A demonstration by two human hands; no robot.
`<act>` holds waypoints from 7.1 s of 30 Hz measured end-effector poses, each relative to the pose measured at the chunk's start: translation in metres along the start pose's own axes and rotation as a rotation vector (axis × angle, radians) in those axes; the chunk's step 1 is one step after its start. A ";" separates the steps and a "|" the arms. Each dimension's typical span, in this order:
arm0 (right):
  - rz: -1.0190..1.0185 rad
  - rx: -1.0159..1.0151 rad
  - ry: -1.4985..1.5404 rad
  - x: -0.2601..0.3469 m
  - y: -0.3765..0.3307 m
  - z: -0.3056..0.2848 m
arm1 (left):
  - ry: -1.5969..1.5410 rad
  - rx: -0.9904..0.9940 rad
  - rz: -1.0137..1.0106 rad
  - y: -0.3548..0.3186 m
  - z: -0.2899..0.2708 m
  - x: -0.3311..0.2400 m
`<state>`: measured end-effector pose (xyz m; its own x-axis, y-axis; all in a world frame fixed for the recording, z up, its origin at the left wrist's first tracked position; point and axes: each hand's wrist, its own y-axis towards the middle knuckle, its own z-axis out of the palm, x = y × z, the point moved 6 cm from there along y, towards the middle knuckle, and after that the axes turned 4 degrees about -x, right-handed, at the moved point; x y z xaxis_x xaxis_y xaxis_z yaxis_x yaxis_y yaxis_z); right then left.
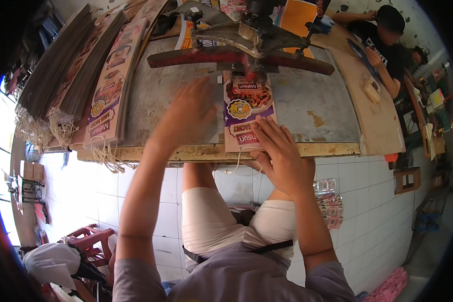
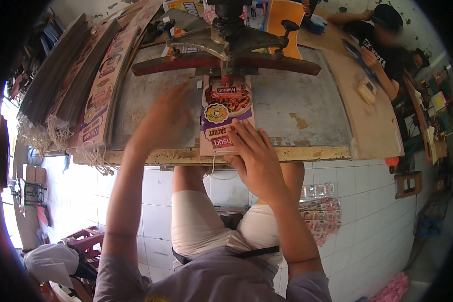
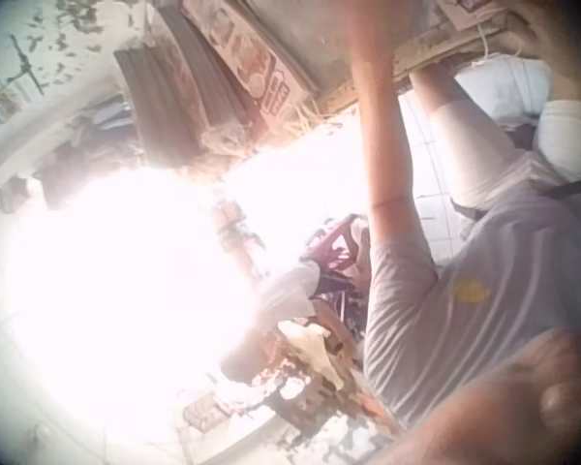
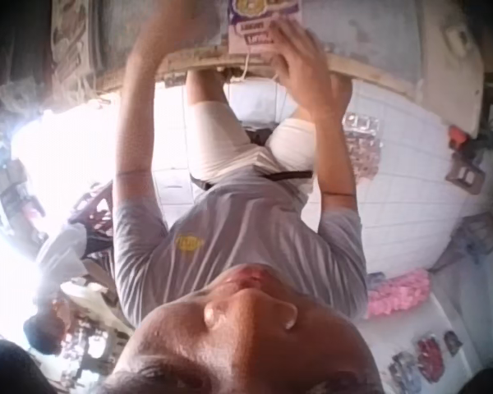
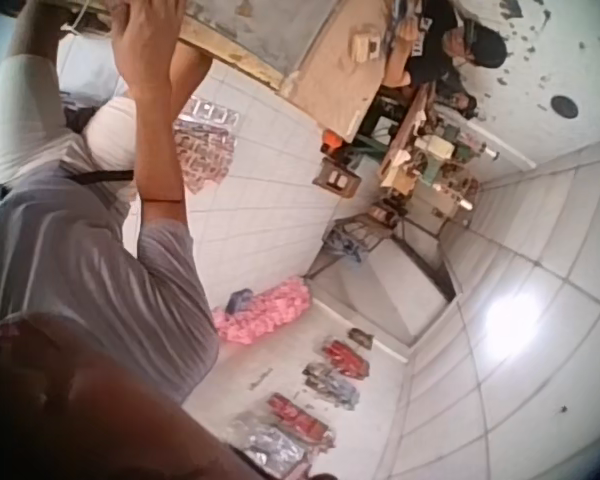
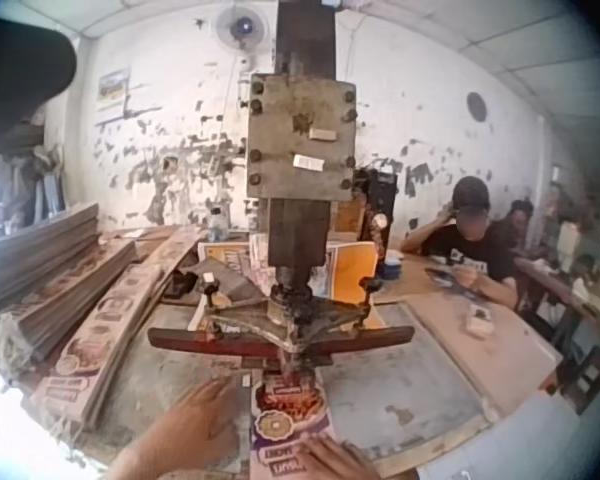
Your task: The person performs screen printing on product packaging by aligning a long sheet of printed packets under a press, pulling down the lever to apply ink, and repeating the process for subsequent sections.
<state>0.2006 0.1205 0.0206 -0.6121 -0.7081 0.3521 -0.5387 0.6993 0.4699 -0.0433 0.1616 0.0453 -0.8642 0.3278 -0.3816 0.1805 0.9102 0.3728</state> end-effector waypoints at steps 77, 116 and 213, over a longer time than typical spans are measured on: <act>-0.012 0.096 -0.104 -0.056 0.019 -0.016 | -0.019 -0.128 0.081 -0.031 0.025 -0.033; 0.008 0.084 -0.074 -0.059 0.017 -0.017 | 0.011 -0.086 0.039 -0.030 0.022 -0.041; -0.156 -0.112 0.226 -0.039 0.089 -0.007 | 0.031 0.023 0.015 -0.037 0.012 -0.031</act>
<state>0.1812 0.2095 0.0545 -0.3758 -0.8188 0.4340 -0.5408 0.5741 0.6148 -0.0174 0.1209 0.0335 -0.8755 0.3339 -0.3493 0.2044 0.9110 0.3583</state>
